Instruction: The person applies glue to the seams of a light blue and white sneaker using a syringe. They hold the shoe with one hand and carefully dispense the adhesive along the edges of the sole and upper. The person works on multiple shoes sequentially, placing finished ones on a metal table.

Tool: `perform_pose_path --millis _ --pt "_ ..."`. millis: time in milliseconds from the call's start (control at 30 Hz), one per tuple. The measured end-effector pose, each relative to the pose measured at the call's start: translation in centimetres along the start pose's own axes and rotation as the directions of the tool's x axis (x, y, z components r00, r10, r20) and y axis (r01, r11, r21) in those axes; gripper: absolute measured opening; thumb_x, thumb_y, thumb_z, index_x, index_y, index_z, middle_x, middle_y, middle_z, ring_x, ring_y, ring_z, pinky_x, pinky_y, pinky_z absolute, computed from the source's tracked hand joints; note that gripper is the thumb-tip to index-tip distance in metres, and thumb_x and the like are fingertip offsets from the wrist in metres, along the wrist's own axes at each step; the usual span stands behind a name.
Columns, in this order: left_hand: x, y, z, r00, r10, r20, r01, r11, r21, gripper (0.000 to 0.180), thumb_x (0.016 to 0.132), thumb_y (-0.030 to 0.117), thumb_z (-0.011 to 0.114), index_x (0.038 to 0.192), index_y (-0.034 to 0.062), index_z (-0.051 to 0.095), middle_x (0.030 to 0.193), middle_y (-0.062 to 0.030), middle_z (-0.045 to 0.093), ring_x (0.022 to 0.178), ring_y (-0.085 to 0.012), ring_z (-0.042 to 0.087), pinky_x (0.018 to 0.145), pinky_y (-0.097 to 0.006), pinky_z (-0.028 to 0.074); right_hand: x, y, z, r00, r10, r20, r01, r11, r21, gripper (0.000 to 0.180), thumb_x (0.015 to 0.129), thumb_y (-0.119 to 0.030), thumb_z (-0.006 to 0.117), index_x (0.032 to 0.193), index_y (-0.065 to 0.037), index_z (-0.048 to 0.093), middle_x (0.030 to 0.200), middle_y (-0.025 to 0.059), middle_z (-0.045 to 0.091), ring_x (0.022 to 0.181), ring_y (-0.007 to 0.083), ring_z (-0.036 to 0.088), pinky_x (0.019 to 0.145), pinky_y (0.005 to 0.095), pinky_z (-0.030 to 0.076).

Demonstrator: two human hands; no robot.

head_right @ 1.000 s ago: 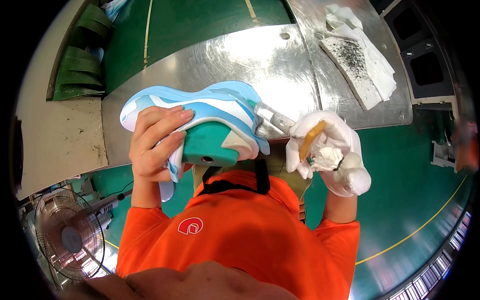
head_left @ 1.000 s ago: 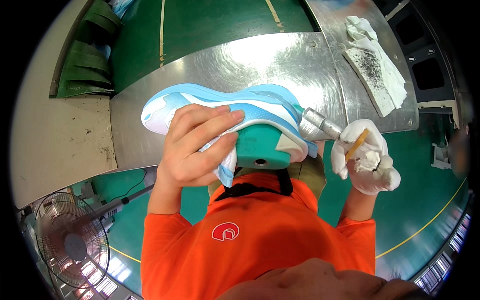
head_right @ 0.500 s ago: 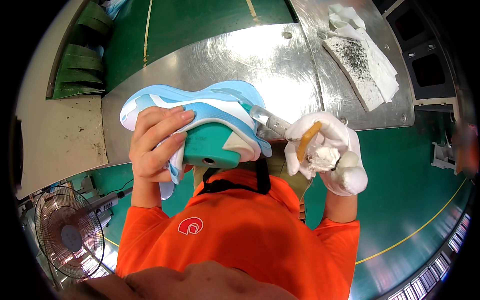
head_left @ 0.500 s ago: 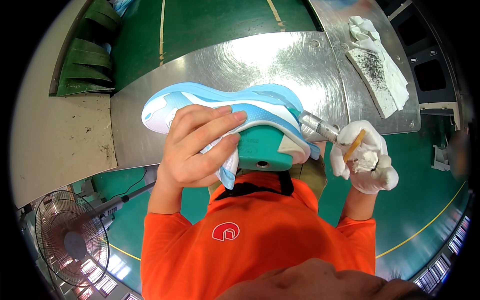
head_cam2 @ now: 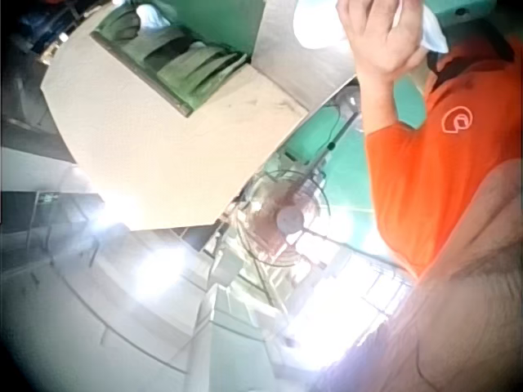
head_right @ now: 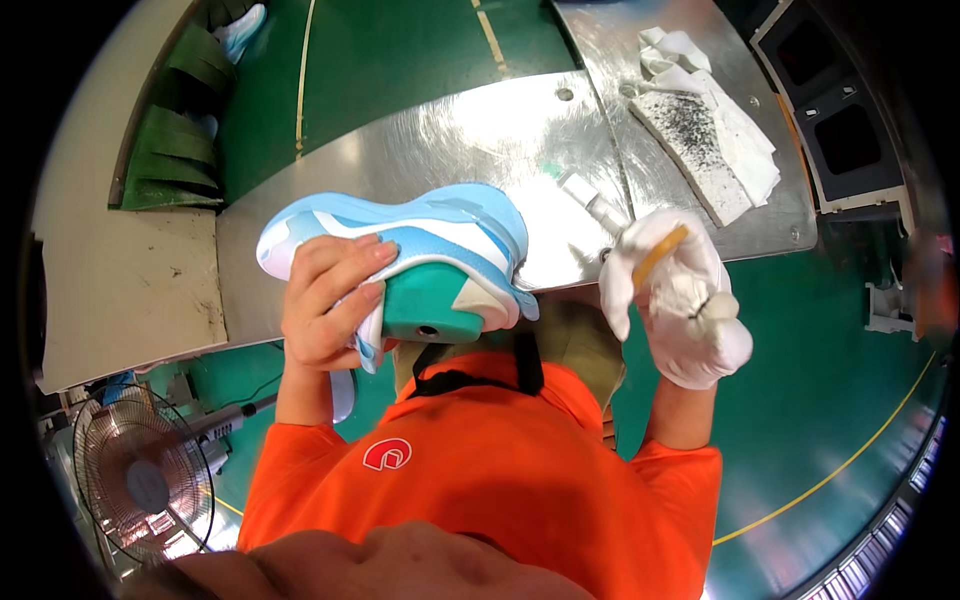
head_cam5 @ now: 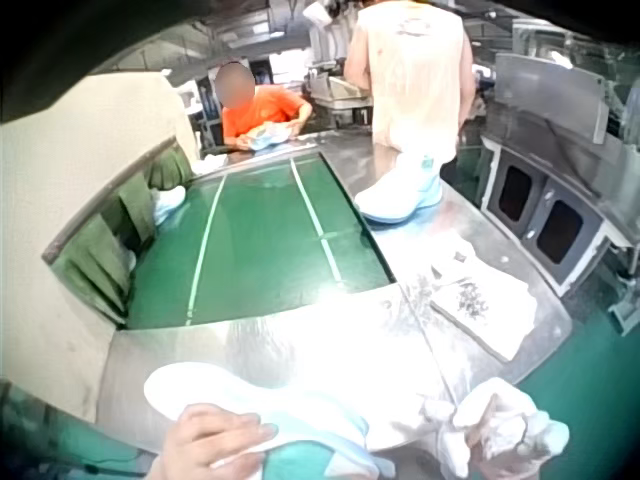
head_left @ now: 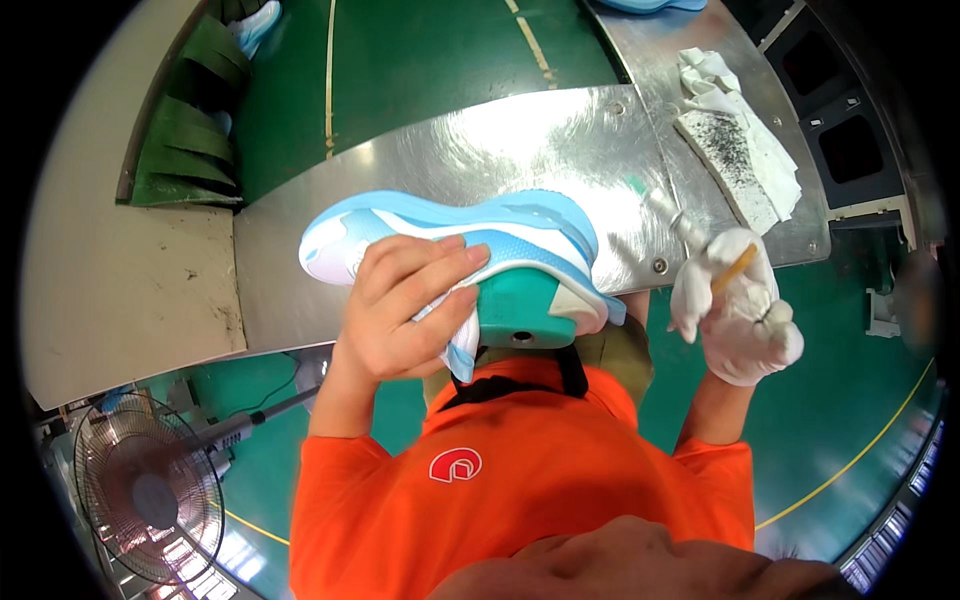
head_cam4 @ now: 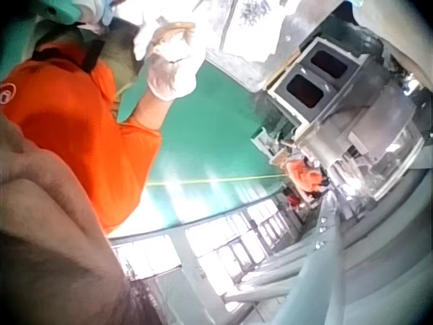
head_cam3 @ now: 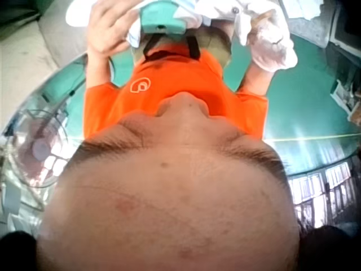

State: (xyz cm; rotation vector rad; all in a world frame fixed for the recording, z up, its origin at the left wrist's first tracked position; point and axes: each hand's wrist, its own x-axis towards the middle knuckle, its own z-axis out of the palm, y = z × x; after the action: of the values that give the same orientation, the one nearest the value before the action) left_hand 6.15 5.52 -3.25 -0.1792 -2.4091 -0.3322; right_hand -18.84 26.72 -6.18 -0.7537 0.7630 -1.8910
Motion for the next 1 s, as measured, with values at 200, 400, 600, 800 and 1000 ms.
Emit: perform_pose_path --millis 200,400,600,800,1000 --pt "-1.5 -1.0 -0.9 0.959 -0.133 -0.248 0.125 0.991 -0.048 0.042 0.078 0.023 0.079 0.107 0.0008 0.059 0.112 -0.0210 0.068 0.100 -0.0368 0.065 0.086 -0.046 0.050 0.4 2.2 -0.1 0.937 -0.310 -0.162 0.241 0.908 -0.342 0.071 0.070 0.001 0.065 0.135 -0.007 0.037 0.109 0.0102 0.052 0.089 0.0164 0.055 0.075 0.0287 0.050" --pt "-3.8 -1.3 -2.3 0.750 -0.368 -0.549 0.259 0.928 -0.269 0.056 0.075 0.028 0.084 0.114 0.0010 0.054 0.114 -0.0249 0.064 0.107 -0.0365 0.062 0.093 -0.046 0.049 1.2 4.1 -1.5 0.888 -0.341 -0.307 0.046 0.732 -0.680 0.067 0.068 0.002 0.073 0.129 -0.007 0.045 0.113 0.0062 0.052 0.091 0.0126 0.052 0.082 0.0261 0.047" --pt "-5.3 -2.1 -4.2 0.537 -0.630 -0.561 0.255 0.755 -0.604 0.062 0.071 0.037 0.084 0.108 -0.0033 0.054 0.110 -0.0209 0.064 0.101 -0.0274 0.062 0.091 -0.038 0.048 1.8 5.0 -0.6 0.912 -0.341 -0.230 0.057 0.659 -0.750 0.062 0.070 -0.002 0.075 0.126 -0.006 0.048 0.112 0.0078 0.053 0.093 0.0160 0.053 0.085 0.0290 0.046" --pt "-4.0 -3.0 -5.8 0.421 -0.762 -0.491 0.176 0.600 -0.781 0.043 0.077 0.022 0.077 0.108 0.0005 0.056 0.103 -0.0081 0.061 0.094 -0.0157 0.058 0.086 -0.030 0.046 2.5 7.0 -2.2 0.885 -0.426 -0.187 0.000 0.402 -0.915 0.060 0.072 -0.005 0.077 0.125 -0.005 0.049 0.109 0.0084 0.054 0.094 0.0168 0.055 0.085 0.0305 0.047" --pt "-1.8 -2.3 -6.9 0.348 -0.870 -0.348 0.218 0.436 -0.873 0.026 0.085 0.008 0.072 0.104 0.0010 0.056 0.092 -0.0035 0.059 0.083 -0.0095 0.057 0.075 -0.025 0.048 2.8 7.1 -2.0 0.865 -0.415 -0.284 -0.018 0.538 -0.843 0.057 0.073 -0.002 0.074 0.124 -0.005 0.049 0.107 0.0074 0.054 0.093 0.0149 0.055 0.083 0.0284 0.049"
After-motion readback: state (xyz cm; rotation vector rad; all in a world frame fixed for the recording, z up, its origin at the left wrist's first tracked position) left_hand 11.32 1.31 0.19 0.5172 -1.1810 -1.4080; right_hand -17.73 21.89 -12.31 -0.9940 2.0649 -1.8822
